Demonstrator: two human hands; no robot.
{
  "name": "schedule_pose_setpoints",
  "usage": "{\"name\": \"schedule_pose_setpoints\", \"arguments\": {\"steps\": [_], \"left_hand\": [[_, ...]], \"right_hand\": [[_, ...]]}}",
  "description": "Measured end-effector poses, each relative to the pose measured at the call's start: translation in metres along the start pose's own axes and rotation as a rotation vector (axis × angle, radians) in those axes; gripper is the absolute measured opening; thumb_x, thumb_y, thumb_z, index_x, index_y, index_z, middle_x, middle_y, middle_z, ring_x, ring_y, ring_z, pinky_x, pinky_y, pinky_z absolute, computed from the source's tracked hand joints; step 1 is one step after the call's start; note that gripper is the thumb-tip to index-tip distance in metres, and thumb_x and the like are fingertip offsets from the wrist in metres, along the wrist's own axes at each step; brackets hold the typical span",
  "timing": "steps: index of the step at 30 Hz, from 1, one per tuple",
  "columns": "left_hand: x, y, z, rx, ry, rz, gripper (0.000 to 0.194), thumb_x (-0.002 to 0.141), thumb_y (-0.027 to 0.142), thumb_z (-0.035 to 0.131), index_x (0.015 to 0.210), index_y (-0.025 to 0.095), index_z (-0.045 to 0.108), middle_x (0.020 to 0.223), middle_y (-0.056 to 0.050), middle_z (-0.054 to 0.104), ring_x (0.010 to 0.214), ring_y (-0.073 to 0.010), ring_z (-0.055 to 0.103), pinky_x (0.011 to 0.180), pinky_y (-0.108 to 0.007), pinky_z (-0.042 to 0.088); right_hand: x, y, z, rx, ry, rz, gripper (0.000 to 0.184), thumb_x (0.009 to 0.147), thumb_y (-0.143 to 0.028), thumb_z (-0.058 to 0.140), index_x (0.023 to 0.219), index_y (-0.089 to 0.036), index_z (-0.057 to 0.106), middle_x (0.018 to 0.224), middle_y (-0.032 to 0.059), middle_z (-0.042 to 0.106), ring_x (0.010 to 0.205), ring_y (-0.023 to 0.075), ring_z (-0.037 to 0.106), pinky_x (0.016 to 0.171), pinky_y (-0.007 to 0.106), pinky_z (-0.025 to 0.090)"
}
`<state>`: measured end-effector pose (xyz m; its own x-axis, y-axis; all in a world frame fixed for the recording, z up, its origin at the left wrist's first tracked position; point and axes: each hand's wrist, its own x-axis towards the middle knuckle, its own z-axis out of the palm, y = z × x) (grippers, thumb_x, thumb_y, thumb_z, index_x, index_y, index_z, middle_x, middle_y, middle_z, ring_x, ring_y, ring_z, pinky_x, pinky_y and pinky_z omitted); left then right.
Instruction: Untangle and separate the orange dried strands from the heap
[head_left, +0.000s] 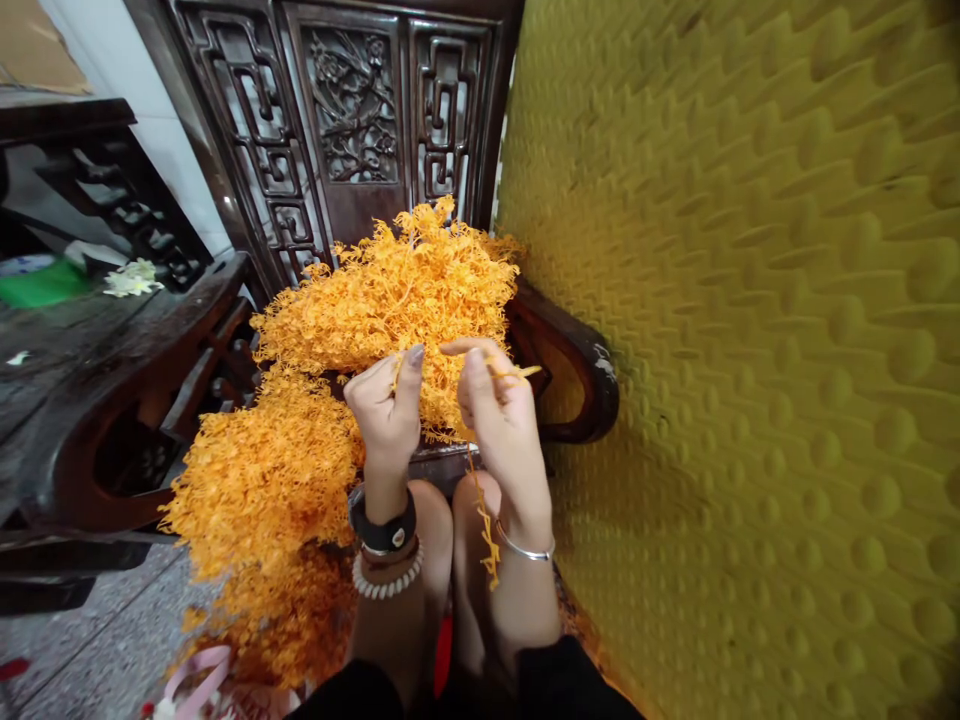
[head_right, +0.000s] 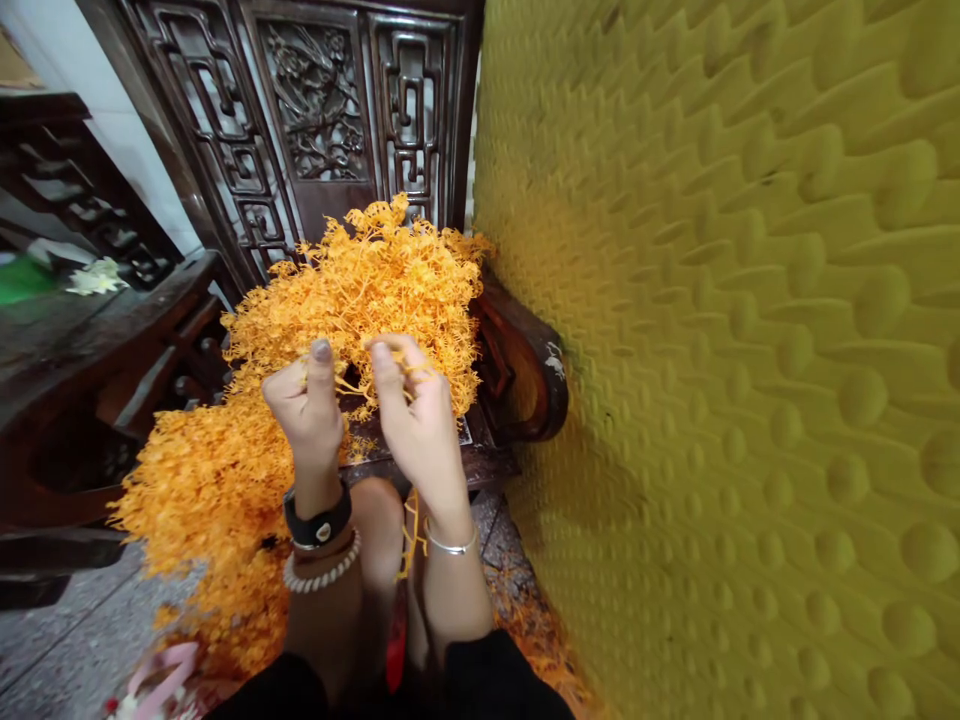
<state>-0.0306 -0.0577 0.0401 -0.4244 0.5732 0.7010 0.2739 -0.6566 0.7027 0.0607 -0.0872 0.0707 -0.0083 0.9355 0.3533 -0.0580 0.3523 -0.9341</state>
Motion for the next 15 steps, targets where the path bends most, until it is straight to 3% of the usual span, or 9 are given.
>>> {"name": "schedule_pose_setpoints", "arguments": {"steps": [3,8,11,15], "left_hand": [[0.002,0.005,-0.002,-0.08,-0.001,-0.054,0.052,0.085,0.038,0.054,0.047,0.017,0.026,0.047,0.005,0.022,0.044,-0.0071,0.019,0.046,-0.028,0.016],[-0.003,0.014,0.01,-0.324,0.053,-0.319,0.057,0.081,0.05,0.055,0.048,0.018,0.02,0.046,0.006,0.019,0.042,-0.0067,0.018,0.042,-0.027,0.015],[-0.007,0.025,0.018,-0.472,0.064,-0.46,0.057,0.082,0.055,0.049,0.049,0.019,0.021,0.045,0.006,0.022,0.041,-0.0071,0.021,0.041,-0.026,0.018],[-0.004,0.029,0.017,-0.626,0.039,-0.55,0.055,0.084,0.052,0.05,0.05,0.019,0.021,0.044,0.006,0.023,0.039,-0.0062,0.021,0.038,-0.025,0.019]], "right_hand": [[-0.001,0.001,-0.005,-0.104,-0.22,0.013,0.028,0.086,-0.039,0.051,0.067,-0.019,0.049,0.059,-0.0051,0.032,0.054,0.0071,0.027,0.05,0.023,0.022],[0.0,0.0,-0.004,0.008,-0.389,0.046,0.034,0.084,-0.034,0.054,0.058,-0.017,0.041,0.057,-0.0054,0.031,0.052,0.0056,0.027,0.048,0.022,0.022],[0.001,0.001,0.0,0.221,-0.361,0.063,0.038,0.082,-0.035,0.056,0.053,-0.018,0.039,0.049,-0.0071,0.028,0.045,0.0043,0.024,0.042,0.021,0.019],[-0.001,0.005,0.001,0.445,-0.298,0.066,0.04,0.078,-0.032,0.061,0.049,-0.018,0.039,0.043,-0.0095,0.024,0.037,0.0018,0.017,0.035,0.018,0.014]]}}
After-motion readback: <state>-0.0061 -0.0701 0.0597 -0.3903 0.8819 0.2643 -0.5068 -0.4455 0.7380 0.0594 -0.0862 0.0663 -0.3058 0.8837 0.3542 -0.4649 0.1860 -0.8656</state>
